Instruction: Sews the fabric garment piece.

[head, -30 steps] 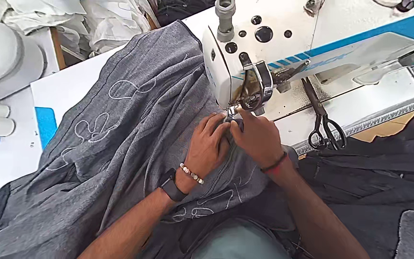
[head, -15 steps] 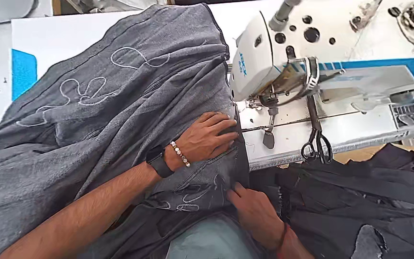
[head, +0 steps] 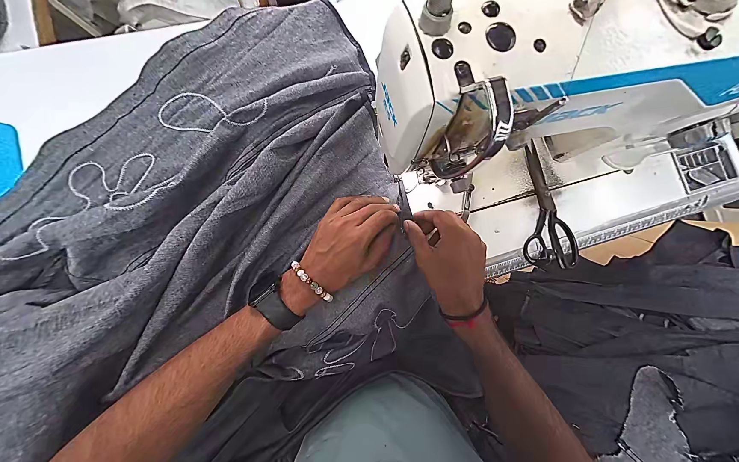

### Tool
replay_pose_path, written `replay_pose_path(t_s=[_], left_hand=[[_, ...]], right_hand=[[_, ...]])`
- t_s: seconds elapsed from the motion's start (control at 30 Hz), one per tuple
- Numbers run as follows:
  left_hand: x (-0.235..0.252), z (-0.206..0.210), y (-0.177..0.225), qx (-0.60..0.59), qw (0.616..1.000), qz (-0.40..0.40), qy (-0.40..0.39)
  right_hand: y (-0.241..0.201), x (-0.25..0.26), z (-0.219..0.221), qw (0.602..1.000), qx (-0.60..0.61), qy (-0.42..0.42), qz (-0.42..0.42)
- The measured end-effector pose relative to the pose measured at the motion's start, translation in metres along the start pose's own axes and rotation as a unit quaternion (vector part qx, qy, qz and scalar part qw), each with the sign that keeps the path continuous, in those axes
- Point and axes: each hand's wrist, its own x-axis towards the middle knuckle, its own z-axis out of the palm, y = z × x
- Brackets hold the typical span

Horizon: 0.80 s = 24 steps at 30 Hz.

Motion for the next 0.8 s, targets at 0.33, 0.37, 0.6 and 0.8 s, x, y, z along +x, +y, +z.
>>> replay_pose_path(t_s=[0.33,0.37,0.6,0.8], left_hand=[[0.003,0.005,0.002,0.095,0.995,-0.020,-0.021],[0.003,0.005,0.002,0.097,0.995,-0.020,-0.022],[0.004,0.005,0.003,0.150,0.986,-0.044,-0.057],[0.005,-0.002,-0.007,0.127,0.989,0.017,-0.071]], right_hand=[[-0.006,-0.002,0.000,0.997,-0.064,0.002,-0.031],[-0.005,-0.002,0.000,0.997,-0.064,0.002,-0.036],[0.004,-0.005,-0.001,0.997,-0.027,0.026,-0.073],[0.006,-0.018,0.000,0.980,-0.098,0.014,-0.174]])
